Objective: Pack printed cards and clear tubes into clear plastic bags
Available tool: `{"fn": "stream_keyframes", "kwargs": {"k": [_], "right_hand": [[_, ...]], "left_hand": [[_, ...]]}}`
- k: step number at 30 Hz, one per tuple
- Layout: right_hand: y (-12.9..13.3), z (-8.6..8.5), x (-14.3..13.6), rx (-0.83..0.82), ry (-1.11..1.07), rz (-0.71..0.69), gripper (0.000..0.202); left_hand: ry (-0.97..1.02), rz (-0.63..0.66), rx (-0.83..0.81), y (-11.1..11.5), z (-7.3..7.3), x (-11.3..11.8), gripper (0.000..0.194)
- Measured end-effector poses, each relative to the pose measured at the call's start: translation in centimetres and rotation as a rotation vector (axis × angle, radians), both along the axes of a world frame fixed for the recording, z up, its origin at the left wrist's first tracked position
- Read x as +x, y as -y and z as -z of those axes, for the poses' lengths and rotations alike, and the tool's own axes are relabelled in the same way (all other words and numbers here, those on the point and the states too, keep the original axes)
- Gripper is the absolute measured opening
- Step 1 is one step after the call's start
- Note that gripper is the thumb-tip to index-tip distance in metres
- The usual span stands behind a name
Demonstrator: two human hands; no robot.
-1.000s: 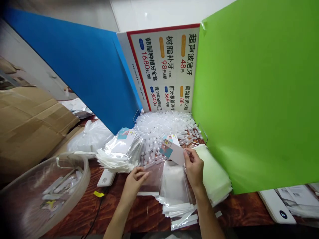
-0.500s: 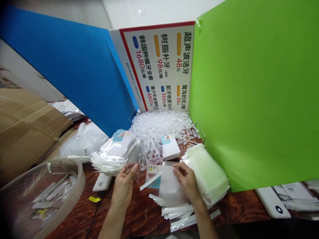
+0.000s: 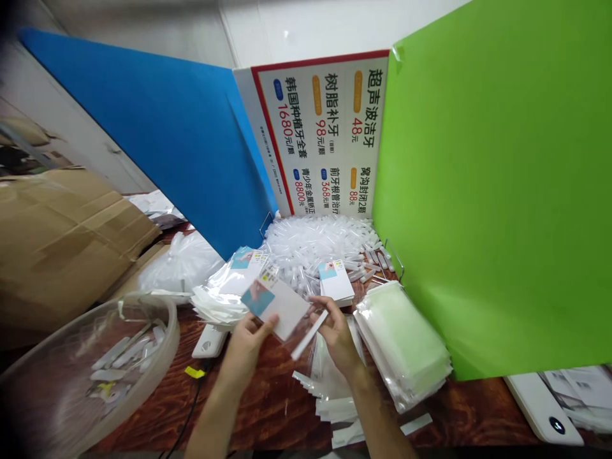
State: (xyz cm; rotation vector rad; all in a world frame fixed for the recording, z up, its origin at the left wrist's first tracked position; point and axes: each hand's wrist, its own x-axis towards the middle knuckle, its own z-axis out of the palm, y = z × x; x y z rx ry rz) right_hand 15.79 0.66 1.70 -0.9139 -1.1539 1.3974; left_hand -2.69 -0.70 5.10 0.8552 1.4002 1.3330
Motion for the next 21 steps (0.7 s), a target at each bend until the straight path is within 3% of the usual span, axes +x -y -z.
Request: {"fn": "stream_keyframes", "kwargs": {"k": [2,5,8,11,14,16,19,21], "right_hand": [[-1.5,-0.3,1.0,0.157,0.308,0.106,0.028],[-4.2,-0.3,2.7,0.350,0.866,0.360,0.028],[-6.2,0.1,3.6,0.248,1.349,0.482,0.033],[-6.7,0.9,3.5,0.159,1.541,0.484,0.036],[-6.3,1.8,3.0,0.162,1.548,0.504,0.034],[-6.0,2.2,2.8,0.167,1.544,0.534,0.034],[-5.8,2.5,2.9,0.178,1.520,0.573,0.031],[-5.9,2.6,3.1,0.179,1.481,0.584,0.029]], "left_hand": [[-0.148,-0.086,0.080,-1.6,-1.5,-3.1,0.053],[-0.601,-0.166,0.123,-4.6,-2.9,-8.0,0.038],[-1.075,-0.144,0.063,-7.3,-3.3,-11.2,0.027],[-1.303,-0.234,0.101,-8.3,-3.3,-11.5,0.033],[-1.275,-0.301,0.241,-6.9,-2.6,-8.5,0.029],[-1.155,-0.248,0.319,-4.5,-1.0,-4.8,0.024],[-0.956,0.010,0.264,-0.3,3.3,2.0,0.022],[-0.954,0.236,0.129,1.8,6.6,5.9,0.034]]}}
